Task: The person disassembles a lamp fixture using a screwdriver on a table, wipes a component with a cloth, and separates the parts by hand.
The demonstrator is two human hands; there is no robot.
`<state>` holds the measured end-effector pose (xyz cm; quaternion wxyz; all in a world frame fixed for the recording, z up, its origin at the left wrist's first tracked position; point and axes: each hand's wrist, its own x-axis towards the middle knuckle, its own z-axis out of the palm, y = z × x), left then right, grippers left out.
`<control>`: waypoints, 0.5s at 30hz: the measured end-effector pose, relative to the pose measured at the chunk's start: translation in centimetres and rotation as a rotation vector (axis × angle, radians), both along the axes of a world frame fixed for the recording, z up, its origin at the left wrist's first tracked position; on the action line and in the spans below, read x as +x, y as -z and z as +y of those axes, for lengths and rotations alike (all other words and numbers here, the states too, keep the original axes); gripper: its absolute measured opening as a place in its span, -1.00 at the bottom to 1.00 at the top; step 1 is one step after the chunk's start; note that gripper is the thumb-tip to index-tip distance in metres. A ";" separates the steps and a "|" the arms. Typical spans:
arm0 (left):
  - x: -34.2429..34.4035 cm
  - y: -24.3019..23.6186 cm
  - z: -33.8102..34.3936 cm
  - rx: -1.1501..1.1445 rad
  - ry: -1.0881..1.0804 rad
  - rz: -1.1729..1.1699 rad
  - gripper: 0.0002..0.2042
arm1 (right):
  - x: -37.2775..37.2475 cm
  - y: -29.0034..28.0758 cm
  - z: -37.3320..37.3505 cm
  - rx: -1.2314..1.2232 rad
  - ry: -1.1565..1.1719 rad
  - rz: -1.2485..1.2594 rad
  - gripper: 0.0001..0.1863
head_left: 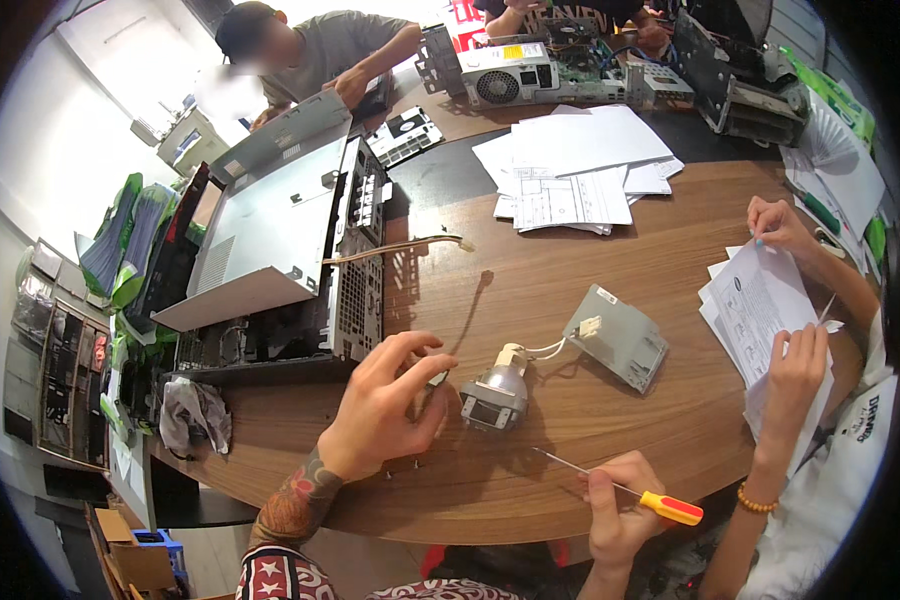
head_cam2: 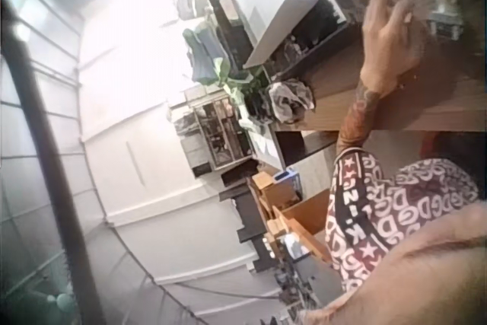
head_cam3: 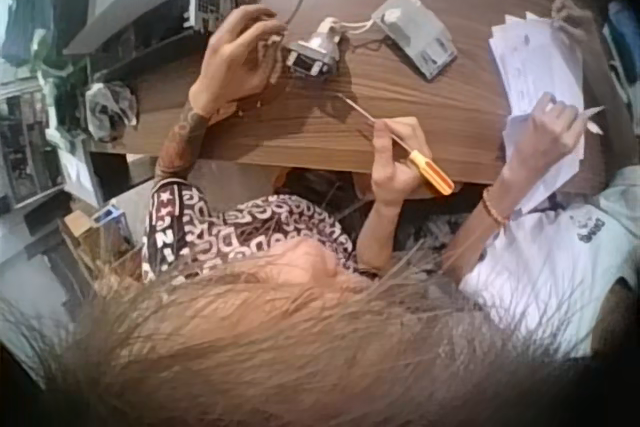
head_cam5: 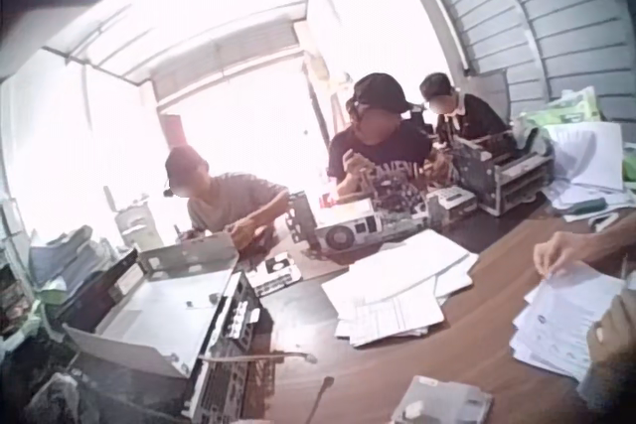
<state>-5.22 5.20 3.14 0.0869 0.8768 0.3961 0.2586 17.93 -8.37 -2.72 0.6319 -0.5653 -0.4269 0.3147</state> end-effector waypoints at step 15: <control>-0.4 1.5 0.0 -0.100 -0.171 0.008 -0.67 | 0.2 0.1 0.0 0.049 -0.005 -0.114 -0.84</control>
